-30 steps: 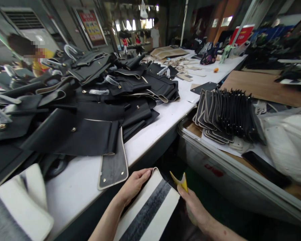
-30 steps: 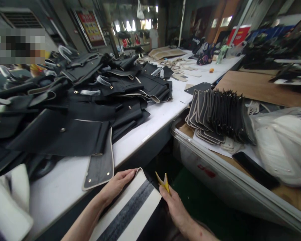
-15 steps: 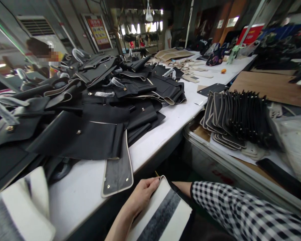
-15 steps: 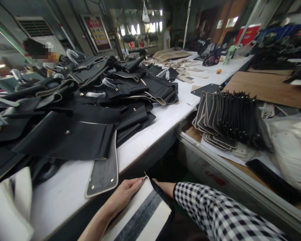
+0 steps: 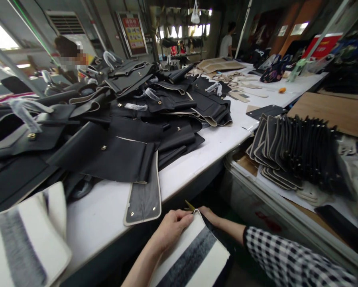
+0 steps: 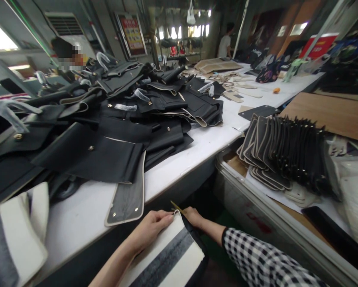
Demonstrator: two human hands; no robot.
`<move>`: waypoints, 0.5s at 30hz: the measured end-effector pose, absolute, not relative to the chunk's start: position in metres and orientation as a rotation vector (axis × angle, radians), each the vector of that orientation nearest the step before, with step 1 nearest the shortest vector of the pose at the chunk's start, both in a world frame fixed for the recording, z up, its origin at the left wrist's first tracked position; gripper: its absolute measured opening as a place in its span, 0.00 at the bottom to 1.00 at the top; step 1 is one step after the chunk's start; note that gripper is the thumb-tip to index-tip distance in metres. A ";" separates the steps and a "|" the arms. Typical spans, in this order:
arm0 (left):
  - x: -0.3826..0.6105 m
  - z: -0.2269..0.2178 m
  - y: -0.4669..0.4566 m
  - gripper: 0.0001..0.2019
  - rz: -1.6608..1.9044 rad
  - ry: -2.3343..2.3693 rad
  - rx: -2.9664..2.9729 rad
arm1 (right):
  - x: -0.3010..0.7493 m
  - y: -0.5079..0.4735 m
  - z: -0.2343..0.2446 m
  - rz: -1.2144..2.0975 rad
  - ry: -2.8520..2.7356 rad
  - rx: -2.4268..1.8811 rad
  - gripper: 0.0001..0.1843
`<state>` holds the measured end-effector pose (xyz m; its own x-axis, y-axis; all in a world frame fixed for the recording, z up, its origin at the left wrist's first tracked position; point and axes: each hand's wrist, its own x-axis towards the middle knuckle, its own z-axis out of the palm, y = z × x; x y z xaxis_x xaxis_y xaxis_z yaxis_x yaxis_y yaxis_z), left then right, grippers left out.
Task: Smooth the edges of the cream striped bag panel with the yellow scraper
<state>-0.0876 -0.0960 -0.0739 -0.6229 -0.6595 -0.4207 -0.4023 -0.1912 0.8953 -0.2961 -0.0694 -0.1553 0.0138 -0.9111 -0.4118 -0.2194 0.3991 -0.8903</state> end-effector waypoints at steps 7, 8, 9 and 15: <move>-0.089 -0.080 -0.093 0.34 -1.837 -1.673 1.461 | -0.366 -0.071 -0.090 0.002 1.065 -1.130 0.39; -0.089 -0.082 -0.092 0.36 -1.827 -1.661 1.468 | -0.368 -0.072 -0.083 0.055 1.038 -1.178 0.37; -0.090 -0.083 -0.092 0.38 -1.818 -1.654 1.470 | -0.366 -0.075 -0.077 0.068 1.045 -1.246 0.35; -0.091 -0.081 -0.089 0.46 -1.784 -1.633 1.491 | -0.339 -0.120 -0.063 -0.091 1.442 -1.996 0.36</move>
<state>-0.0914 -0.0889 -0.0814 -0.4170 -0.7752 -0.4746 -0.4043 -0.3094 0.8607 -0.3390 -0.1199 -0.0625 0.3879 -0.8667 -0.3136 -0.8203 -0.1695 -0.5463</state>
